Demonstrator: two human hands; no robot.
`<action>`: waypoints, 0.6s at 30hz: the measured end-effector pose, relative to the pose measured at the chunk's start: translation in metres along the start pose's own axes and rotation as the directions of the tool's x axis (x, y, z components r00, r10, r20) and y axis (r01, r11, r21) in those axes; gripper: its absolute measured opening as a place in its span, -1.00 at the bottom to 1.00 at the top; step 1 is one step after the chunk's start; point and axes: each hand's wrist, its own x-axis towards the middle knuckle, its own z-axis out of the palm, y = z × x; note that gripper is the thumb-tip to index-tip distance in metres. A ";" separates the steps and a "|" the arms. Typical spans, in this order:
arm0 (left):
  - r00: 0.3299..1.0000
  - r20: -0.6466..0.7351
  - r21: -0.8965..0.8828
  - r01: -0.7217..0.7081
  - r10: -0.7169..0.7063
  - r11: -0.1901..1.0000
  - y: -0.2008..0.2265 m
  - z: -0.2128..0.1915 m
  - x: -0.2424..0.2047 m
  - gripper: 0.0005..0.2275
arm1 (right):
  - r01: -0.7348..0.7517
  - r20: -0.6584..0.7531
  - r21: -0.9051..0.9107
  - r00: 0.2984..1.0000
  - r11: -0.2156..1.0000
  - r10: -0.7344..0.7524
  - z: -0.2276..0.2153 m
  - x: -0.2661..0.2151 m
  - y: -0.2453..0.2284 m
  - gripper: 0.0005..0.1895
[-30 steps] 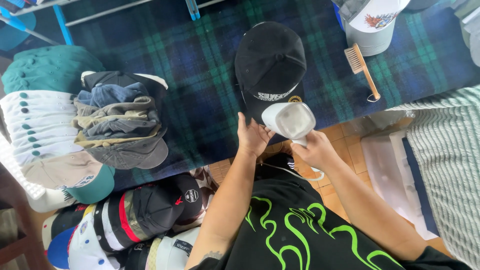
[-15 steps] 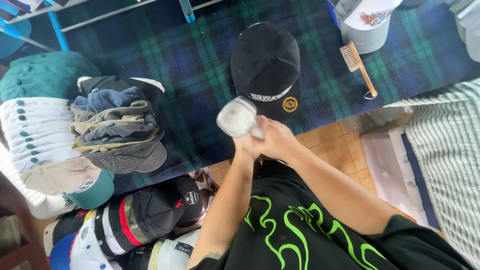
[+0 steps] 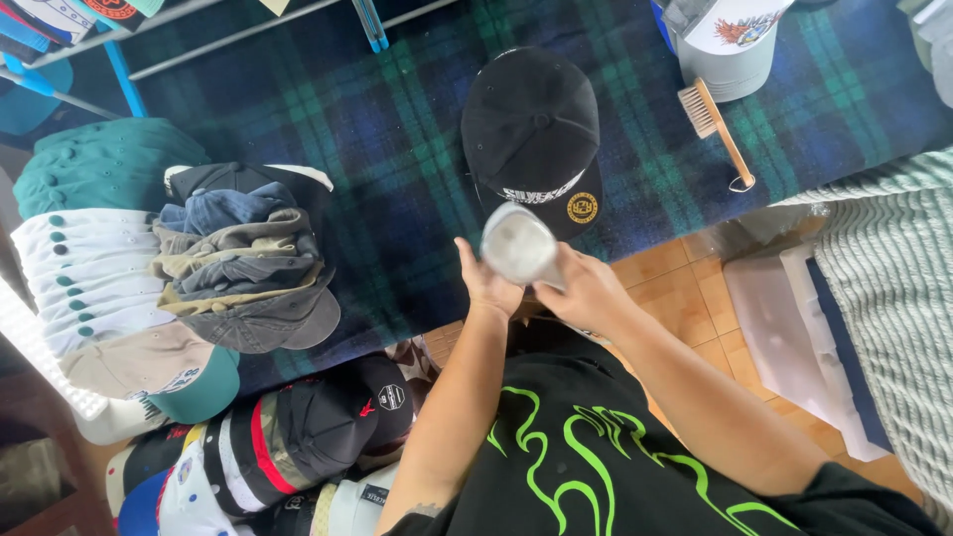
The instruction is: Cleaning a baseball cap by brushing it with a small brush and using a hair dryer to remove dust or lint.
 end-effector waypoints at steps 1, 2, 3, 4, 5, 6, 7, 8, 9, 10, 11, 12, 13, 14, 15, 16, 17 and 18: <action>1.000 0.017 0.034 0.018 -0.018 0.999 -0.001 -0.018 0.018 -0.41 | 0.011 -0.063 0.016 0.998 1.000 -0.010 -0.002 -0.007 0.009 -0.39; 0.999 0.034 0.070 0.034 -0.037 0.997 -0.002 -0.034 0.037 -0.44 | 0.023 -0.127 0.031 0.992 0.999 -0.019 -0.005 -0.013 0.017 -0.39; 0.999 0.036 0.072 0.036 -0.039 0.997 -0.002 -0.018 0.022 -0.44 | 0.021 -0.129 0.031 0.991 0.999 -0.017 0.004 -0.008 0.047 -0.39; 0.998 0.059 0.144 0.007 -0.016 0.990 -0.002 -0.003 0.007 -0.44 | 0.350 -0.361 -0.253 0.831 0.902 -0.424 0.014 -0.005 0.076 -0.66; 0.996 0.084 0.215 -0.023 0.005 0.976 -0.002 0.012 -0.009 -0.43 | 0.513 -0.427 -0.572 0.480 0.640 -0.767 0.024 -0.002 0.106 -0.88; 0.996 0.085 0.219 -0.021 0.002 0.976 -0.002 0.007 -0.001 -0.43 | 0.509 -0.430 -0.572 0.481 0.643 -0.764 0.018 -0.009 0.103 -0.88; 0.997 0.073 0.253 -0.019 0.000 0.967 -0.002 0.001 0.007 -0.48 | 0.357 -0.431 -0.234 0.795 0.904 -0.426 0.011 -0.017 0.100 -0.75; 0.998 0.064 0.286 -0.019 0.000 0.958 -0.002 -0.003 0.015 -0.53 | 0.059 -0.271 0.097 0.962 0.993 -0.031 0.004 -0.024 0.097 -0.57; 0.998 0.067 0.291 -0.018 -0.002 0.957 -0.001 0.000 0.012 -0.53 | 0.058 -0.276 0.098 0.961 0.994 -0.029 -0.002 -0.022 0.094 -0.57; 0.999 0.052 0.309 -0.033 0.018 0.951 -0.001 0.003 0.008 -0.53 | -0.122 -0.199 0.253 0.964 0.960 0.175 -0.009 -0.020 0.090 -0.61; 0.999 0.036 0.327 -0.047 0.038 0.944 -0.001 0.006 0.005 -0.53 | -0.300 -0.093 0.387 0.928 0.872 0.360 -0.016 -0.018 0.087 -0.64; 0.998 0.043 0.330 -0.049 0.037 0.943 0.001 0.009 0.002 -0.53 | -0.297 -0.100 0.388 0.928 0.873 0.360 -0.015 -0.016 0.093 -0.64; 0.998 0.043 0.348 -0.062 0.050 0.935 0.002 0.012 0.000 -0.52 | -0.272 -0.116 0.407 0.931 0.872 0.345 -0.014 -0.013 0.100 -0.67; 0.997 0.037 0.365 -0.073 0.064 0.928 0.003 0.013 -0.005 -0.52 | -0.250 -0.126 0.426 0.935 0.869 0.331 -0.011 -0.013 0.106 -0.70; 0.997 0.037 0.367 -0.073 0.063 0.927 0.003 0.009 -0.004 -0.52 | -0.251 -0.128 0.427 0.934 0.869 0.333 -0.013 -0.015 0.105 -0.70; 0.997 0.039 0.371 -0.081 0.072 0.925 0.003 0.009 -0.001 -0.52 | -0.216 -0.154 0.417 0.941 0.883 0.303 -0.016 -0.015 0.105 -0.73; 0.996 0.040 0.375 -0.089 0.080 0.923 0.003 0.009 0.002 -0.51 | -0.181 -0.180 0.406 0.945 0.896 0.272 -0.020 -0.014 0.106 -0.74; 0.996 0.041 0.373 -0.091 0.081 0.923 0.003 0.014 -0.005 -0.51 | -0.179 -0.180 0.405 0.946 0.897 0.270 -0.020 -0.015 0.111 -0.74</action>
